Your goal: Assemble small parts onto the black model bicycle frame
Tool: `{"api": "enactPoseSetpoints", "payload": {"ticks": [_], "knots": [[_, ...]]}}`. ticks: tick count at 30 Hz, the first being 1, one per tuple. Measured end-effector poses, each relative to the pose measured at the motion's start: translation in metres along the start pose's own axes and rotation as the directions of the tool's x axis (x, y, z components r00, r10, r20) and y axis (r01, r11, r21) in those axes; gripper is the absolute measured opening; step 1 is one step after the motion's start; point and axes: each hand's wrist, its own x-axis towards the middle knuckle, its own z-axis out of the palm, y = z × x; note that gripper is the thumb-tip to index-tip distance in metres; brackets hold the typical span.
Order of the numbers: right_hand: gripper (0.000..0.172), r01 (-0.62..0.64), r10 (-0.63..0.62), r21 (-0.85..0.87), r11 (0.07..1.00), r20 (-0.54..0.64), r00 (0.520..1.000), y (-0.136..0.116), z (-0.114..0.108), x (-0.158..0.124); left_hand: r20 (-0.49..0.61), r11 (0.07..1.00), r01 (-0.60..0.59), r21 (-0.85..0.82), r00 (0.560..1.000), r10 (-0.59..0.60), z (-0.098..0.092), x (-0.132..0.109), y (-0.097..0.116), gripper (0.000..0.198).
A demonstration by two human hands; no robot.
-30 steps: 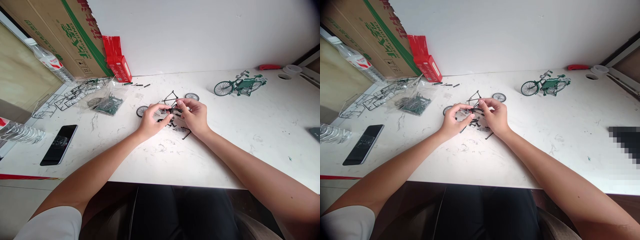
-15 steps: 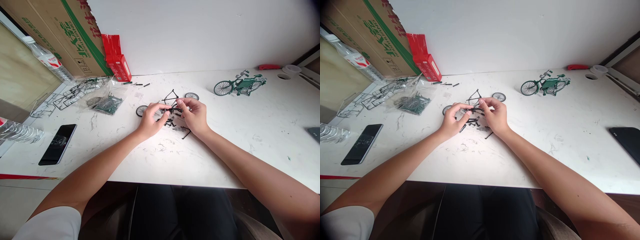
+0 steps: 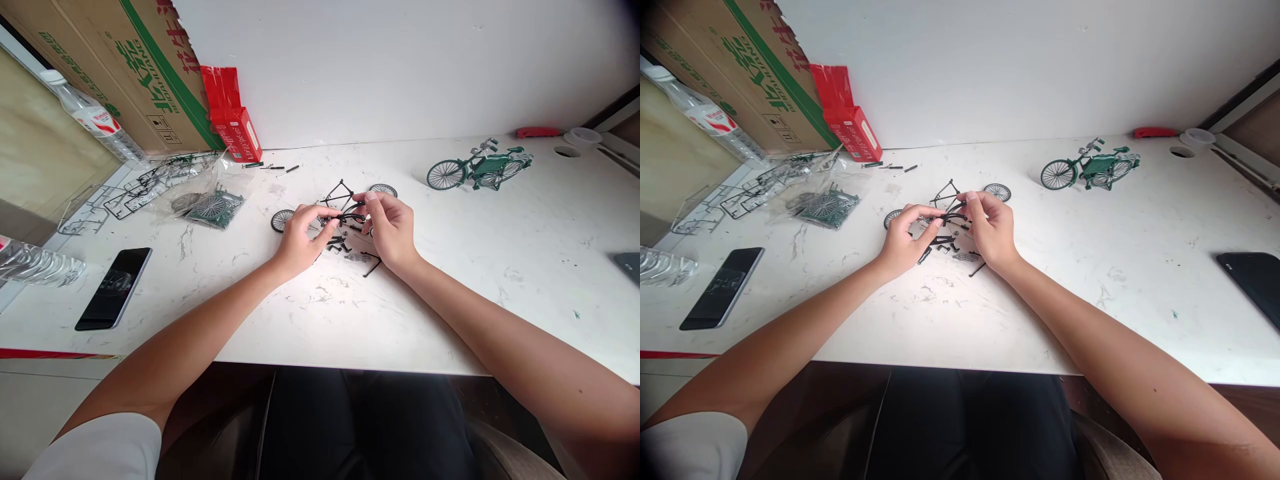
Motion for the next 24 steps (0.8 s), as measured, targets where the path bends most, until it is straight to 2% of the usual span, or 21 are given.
{"api": "enactPoseSetpoints", "payload": {"ticks": [9,13,19,24], "knots": [[0.057,0.04,-0.04,0.053,0.998,0.007,0.999,0.001,0.0,0.001,-0.011,1.0,0.001,0.009,1.0,-0.001,0.0,0.0,-0.001,0.015],[0.054,0.04,-0.039,0.076,0.996,-0.016,0.999,0.0,-0.001,0.003,-0.045,1.0,0.001,0.028,0.999,0.001,0.001,0.0,-0.004,0.015],[0.052,0.031,-0.031,0.023,0.999,-0.023,0.999,0.0,-0.002,0.004,-0.141,0.999,0.024,0.033,0.99,-0.019,0.002,0.0,-0.009,0.016],[0.051,0.041,-0.04,0.027,0.999,-0.009,0.999,0.0,-0.001,0.003,-0.153,0.999,0.054,0.001,0.987,-0.054,0.0,0.003,-0.013,0.018]]}}
